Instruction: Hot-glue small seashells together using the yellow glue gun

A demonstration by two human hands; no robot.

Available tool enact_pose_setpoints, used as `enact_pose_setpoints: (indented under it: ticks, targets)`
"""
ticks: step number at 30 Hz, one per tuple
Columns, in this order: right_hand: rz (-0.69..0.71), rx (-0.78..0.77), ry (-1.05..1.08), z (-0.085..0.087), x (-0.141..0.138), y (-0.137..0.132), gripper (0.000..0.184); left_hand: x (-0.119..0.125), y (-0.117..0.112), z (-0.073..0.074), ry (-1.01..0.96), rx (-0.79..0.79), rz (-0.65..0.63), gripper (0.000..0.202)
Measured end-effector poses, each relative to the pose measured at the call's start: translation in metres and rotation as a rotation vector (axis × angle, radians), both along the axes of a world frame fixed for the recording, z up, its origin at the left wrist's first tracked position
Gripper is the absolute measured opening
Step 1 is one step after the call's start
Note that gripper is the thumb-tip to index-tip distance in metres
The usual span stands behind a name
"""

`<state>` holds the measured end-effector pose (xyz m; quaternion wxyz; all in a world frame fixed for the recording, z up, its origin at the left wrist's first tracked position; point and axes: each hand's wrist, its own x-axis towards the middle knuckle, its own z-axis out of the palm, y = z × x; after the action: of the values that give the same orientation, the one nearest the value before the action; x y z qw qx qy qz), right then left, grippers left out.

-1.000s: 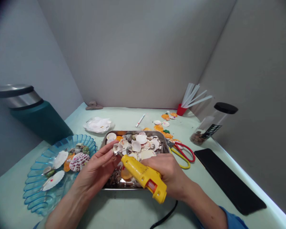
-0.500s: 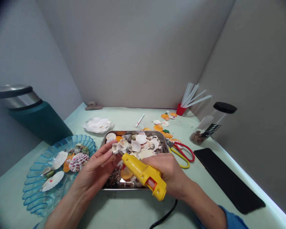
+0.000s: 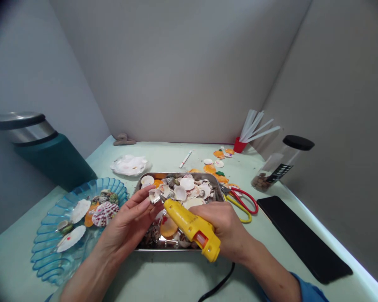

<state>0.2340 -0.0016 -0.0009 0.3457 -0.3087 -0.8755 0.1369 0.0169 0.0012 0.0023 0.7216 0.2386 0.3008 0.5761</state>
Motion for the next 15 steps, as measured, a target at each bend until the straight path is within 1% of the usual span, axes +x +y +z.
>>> enact_pose_setpoints:
  ticks: [3,7,11,15]
  targets:
    - [0.017,0.010,-0.005,-0.0008,0.0004,0.0002,0.047,-0.0001,0.0001,-0.0002,0.002,0.007,-0.003,0.023]
    - [-0.008,0.011,-0.001,-0.0014,0.0010,0.0006,0.048,-0.0006,0.0000,-0.0011,0.005,0.015,-0.011,0.023]
    - [0.023,0.007,-0.003,-0.0003,0.0003,0.0004,0.045,-0.0008,-0.0001,-0.0020,0.008,0.020,-0.015,0.022]
    - [-0.002,0.009,0.013,0.0000,0.0000,0.0001,0.046,-0.0011,0.0001,-0.0028,-0.001,0.020,-0.021,0.022]
